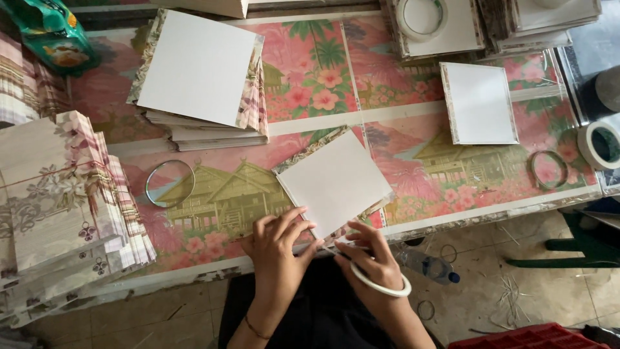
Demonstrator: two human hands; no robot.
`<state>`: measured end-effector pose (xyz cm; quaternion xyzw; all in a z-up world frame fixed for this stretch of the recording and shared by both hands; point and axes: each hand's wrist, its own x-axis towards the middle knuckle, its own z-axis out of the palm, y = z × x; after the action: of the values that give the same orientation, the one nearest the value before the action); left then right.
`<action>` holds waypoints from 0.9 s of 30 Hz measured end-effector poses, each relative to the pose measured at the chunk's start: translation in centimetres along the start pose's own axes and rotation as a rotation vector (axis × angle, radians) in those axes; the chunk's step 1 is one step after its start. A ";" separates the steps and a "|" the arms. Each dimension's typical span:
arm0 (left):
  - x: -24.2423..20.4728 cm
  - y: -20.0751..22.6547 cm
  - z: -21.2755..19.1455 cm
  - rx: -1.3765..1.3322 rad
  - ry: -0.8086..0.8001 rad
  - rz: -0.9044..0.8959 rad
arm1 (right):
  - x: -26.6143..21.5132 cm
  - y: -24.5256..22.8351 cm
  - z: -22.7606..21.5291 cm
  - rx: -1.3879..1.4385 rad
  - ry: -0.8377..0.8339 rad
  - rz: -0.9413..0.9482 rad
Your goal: The person assembles small books by placing a white paper insert into a patterned cover and pressing the edges to secure it. They repeat this process, stacking the finished books on the table.
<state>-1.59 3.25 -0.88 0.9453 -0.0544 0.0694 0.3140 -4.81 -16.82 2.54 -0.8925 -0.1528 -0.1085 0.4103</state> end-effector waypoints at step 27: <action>-0.3 2.1 -0.3 -0.028 -0.108 -0.199 | 5.9 8.7 -6.4 -0.203 0.057 0.100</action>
<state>-2.21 1.79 0.53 0.9439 0.0218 -0.0141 0.3291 3.35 -25.99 2.45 -0.9324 -0.0844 -0.1283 0.3270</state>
